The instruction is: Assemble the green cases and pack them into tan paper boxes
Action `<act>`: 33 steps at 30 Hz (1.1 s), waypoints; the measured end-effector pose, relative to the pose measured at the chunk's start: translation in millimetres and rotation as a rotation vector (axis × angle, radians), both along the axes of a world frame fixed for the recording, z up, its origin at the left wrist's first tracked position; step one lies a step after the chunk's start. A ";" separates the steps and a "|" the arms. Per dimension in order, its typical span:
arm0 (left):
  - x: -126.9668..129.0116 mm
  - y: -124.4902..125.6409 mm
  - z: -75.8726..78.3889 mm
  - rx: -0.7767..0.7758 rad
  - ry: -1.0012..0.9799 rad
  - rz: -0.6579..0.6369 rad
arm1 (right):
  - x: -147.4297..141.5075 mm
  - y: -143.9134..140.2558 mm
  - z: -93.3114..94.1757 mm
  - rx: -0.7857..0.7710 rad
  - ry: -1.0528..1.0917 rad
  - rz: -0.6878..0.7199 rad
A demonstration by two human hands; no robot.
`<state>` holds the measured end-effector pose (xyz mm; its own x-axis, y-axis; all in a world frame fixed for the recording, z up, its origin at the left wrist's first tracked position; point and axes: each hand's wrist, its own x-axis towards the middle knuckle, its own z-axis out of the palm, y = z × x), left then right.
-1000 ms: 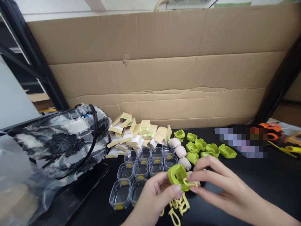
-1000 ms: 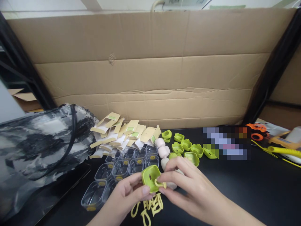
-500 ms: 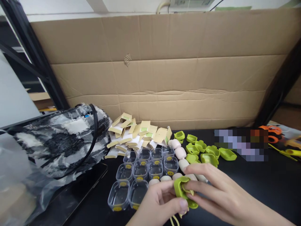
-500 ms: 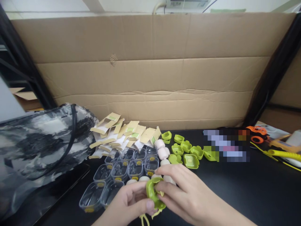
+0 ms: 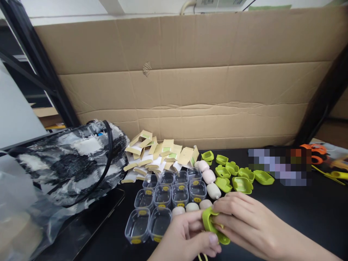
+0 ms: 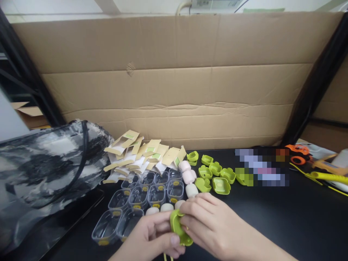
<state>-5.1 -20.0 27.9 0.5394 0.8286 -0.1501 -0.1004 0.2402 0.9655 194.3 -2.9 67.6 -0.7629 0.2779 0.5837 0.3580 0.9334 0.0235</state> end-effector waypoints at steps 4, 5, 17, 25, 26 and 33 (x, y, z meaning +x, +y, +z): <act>0.2 -0.7 -3.4 -0.042 0.032 0.006 | 0.7 1.8 -6.0 0.007 -0.049 0.010; 0.1 -0.9 -3.3 -0.040 0.030 0.005 | 0.5 1.8 -7.6 0.017 -0.059 0.005; -2.9 -0.4 5.3 -0.030 -0.043 -0.021 | 5.4 -5.7 1.5 -0.063 -0.058 -0.039; -3.1 -1.4 11.0 -0.001 -0.058 0.005 | 2.1 -4.4 -12.4 -0.676 0.287 -0.290; -3.0 -1.4 9.9 0.009 -0.050 -0.007 | 0.0 -4.7 -14.1 -0.764 0.281 -0.296; -2.7 0.9 2.2 0.030 -0.030 -0.051 | -6.3 -5.6 -16.6 -0.945 0.352 -0.266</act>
<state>-7.8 -19.1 30.0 0.5846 0.8040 -0.1088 -0.1177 0.2167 0.9691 188.0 -8.6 51.0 -0.4385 0.8718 0.2186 0.3999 0.4070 -0.8212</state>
